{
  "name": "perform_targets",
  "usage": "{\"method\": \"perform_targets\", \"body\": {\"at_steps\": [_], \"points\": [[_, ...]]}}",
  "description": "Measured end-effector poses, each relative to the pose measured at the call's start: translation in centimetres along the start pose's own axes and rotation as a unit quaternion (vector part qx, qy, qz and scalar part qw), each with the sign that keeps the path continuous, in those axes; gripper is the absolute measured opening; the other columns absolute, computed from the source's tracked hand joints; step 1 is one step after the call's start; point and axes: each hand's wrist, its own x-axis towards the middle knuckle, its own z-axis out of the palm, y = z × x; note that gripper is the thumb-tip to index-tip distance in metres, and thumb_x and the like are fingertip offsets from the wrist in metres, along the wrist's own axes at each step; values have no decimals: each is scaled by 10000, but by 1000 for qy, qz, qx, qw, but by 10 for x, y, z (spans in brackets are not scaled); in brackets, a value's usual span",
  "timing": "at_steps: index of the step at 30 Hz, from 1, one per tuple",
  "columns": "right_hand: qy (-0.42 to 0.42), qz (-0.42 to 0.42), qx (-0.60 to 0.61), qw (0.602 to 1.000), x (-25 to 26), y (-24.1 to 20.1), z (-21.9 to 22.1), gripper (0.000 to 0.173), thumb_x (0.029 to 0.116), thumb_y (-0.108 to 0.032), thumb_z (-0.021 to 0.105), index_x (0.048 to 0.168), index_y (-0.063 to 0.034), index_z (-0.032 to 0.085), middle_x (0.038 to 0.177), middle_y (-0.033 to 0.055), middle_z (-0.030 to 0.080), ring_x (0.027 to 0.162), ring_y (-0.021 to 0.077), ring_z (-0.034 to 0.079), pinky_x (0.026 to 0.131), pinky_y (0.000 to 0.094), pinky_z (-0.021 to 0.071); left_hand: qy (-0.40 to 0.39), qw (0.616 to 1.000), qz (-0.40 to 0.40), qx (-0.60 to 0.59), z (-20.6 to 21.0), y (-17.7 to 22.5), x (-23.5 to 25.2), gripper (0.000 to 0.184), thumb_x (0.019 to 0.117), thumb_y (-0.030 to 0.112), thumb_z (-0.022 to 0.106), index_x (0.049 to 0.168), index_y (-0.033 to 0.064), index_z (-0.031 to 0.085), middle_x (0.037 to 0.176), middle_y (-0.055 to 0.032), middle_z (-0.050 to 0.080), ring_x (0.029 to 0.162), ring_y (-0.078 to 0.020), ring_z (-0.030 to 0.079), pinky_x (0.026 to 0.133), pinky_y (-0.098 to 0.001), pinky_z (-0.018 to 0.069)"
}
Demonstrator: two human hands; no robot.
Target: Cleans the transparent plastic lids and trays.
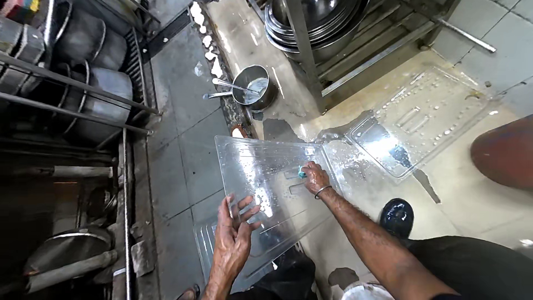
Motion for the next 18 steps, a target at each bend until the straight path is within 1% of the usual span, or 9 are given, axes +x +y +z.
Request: {"method": "perform_targets", "body": {"at_steps": [2, 4, 6, 8, 10, 12, 14, 16, 18], "points": [[23, 7, 0, 1000, 1, 3, 6, 378, 877, -73, 678, 1243, -147, 734, 1414, 125, 590, 1290, 361, 561, 932, 577, 526, 9, 1000, -9, -6, -2, -1, 2, 773, 807, -9, 471, 1543, 46, 242, 1327, -84, 663, 1006, -238, 750, 715, -382, 661], [87, 26, 18, 996, -6, 4, 16, 375, 881, -61, 684, 1251, -107, 721, 1400, 153, 602, 1241, 387, 593, 900, 583, 544, 15, 1000, -14, -4, 0, 0, 1, 772, 804, -7, 465, 1542, 46, 245, 1322, -87, 668, 1004, -239, 751, 713, -381, 660], [105, 89, 59, 989, -10, 16, 25, 434, 943, -82, 641, 1375, -50, 623, 1459, 231, 544, 1250, 457, 586, 912, 628, 543, 9, 1000, -9, -4, 3, 4, -3, 774, 816, -2, 464, 1554, 43, 235, 1340, -90, 660, 1031, -240, 745, 727, -383, 661], [86, 150, 125, 977, 0, 44, 33, 465, 1013, -113, 568, 1466, -17, 530, 1499, 279, 493, 1302, 490, 547, 1002, 658, 496, 5, 1000, 0, -10, 6, 8, -5, 760, 833, 3, 461, 1557, 38, 232, 1350, -95, 651, 1051, -249, 737, 734, -389, 659], [67, 159, 179, 969, 15, 64, 36, 458, 1073, -170, 502, 1498, 0, 491, 1524, 281, 469, 1396, 448, 480, 1139, 596, 410, 2, 1000, -5, -16, 6, 7, -4, 758, 833, 7, 466, 1555, 37, 238, 1346, -94, 656, 1048, -255, 740, 729, -399, 663], [72, 122, 215, 966, 24, 54, 32, 490, 1090, -207, 479, 1531, 3, 446, 1602, 289, 364, 1489, 443, 364, 1218, 571, 316, -9, 1000, -8, -22, 6, 7, -4, 762, 838, 18, 471, 1561, 44, 232, 1357, -85, 652, 1055, -249, 738, 742, -403, 663], [100, 37, 236, 966, 31, 16, 23, 516, 1084, -225, 484, 1542, 7, 427, 1641, 295, 284, 1517, 463, 298, 1240, 582, 268, -15, 999, 0, -30, 7, 8, -3, 761, 846, 21, 474, 1568, 48, 236, 1360, -82, 654, 1050, -248, 740, 758, -404, 663], [132, -76, 242, 958, 34, -35, 13, 541, 1068, -263, 475, 1541, -2, 439, 1649, 286, 274, 1512, 473, 297, 1236, 601, 258, -18, 999, 8, -36, 7, 7, -3, 723, 875, 34, 471, 1566, 58, 260, 1350, -82, 663, 1044, -254, 742, 770, -406, 662], [139, -188, 249, 940, 27, -92, 0, 534, 1063, -269, 458, 1546, -39, 455, 1660, 247, 284, 1527, 437, 290, 1243, 597, 249, -11, 999, 1, -52, 6, 7, -2, 632, 948, 56, 477, 1554, 68, 299, 1330, -84, 675, 1031, -272, 745, 769, -413, 665]]}}
